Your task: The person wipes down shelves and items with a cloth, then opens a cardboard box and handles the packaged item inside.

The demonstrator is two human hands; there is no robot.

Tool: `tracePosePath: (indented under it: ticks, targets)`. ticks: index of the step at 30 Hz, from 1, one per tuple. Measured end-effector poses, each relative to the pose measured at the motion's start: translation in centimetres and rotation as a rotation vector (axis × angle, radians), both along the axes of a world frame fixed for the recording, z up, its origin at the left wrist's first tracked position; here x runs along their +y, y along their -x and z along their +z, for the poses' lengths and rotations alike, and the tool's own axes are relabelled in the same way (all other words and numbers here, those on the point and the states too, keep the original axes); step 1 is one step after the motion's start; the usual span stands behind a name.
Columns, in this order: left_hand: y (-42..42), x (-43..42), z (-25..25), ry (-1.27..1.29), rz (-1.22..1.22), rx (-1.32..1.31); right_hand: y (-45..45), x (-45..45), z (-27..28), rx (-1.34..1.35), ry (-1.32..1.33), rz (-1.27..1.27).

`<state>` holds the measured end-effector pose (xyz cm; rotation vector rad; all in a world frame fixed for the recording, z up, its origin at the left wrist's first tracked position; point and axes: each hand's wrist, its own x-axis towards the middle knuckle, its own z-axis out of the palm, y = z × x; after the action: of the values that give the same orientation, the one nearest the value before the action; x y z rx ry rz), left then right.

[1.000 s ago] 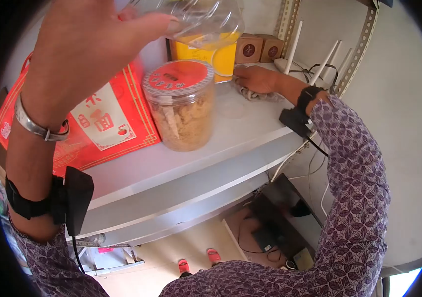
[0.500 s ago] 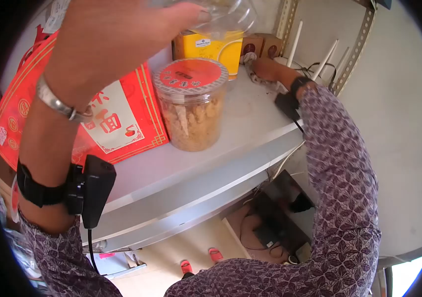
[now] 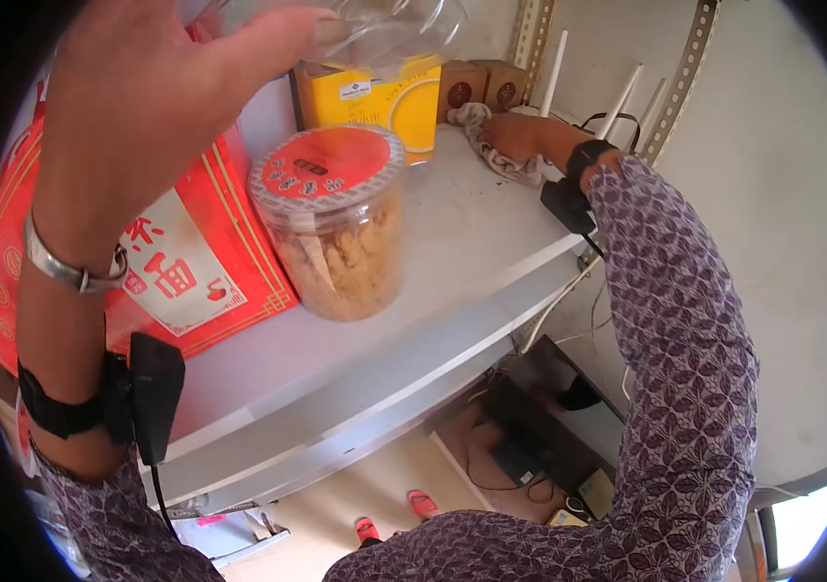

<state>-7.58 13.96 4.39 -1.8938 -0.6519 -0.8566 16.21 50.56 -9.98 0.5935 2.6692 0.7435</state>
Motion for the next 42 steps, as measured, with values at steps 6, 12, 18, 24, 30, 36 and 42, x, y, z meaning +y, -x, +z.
tracePosePath:
  ticks: [6, 12, 18, 24, 30, 36, 42]
  targets:
    - [-0.2, -0.3, -0.1, 0.071, -0.02, -0.076, 0.1, 2.0, -0.4, 0.061, -0.061, -0.068]
    - [-0.3, 0.2, 0.7, 0.141, -0.055, -0.211, 0.8, -4.2, 0.4, 0.228, 0.254, -0.205]
    - [-2.0, -0.6, 0.9, 0.094, 0.178, -0.365, -1.7, -13.1, 0.6, 0.375, 0.458, -0.263]
    - [-2.0, -0.1, -0.1, -0.041, 0.187, -0.223, -6.6, -19.5, -1.5, 0.833, 0.43, 0.164]
    - [-3.9, -1.0, 1.0, 0.064, 0.22, -0.318, -13.1, -15.7, -3.8, 0.7, 0.066, -0.169]
    - [-9.8, 0.4, 3.5, 0.451, 0.277, -0.235, -12.7, -16.8, -6.7, 1.101, -0.182, -0.133]
    - [-14.2, 11.1, 0.1, 0.644, 0.364, -0.031, -12.8, -16.9, -7.5, 1.158, -0.183, -0.152]
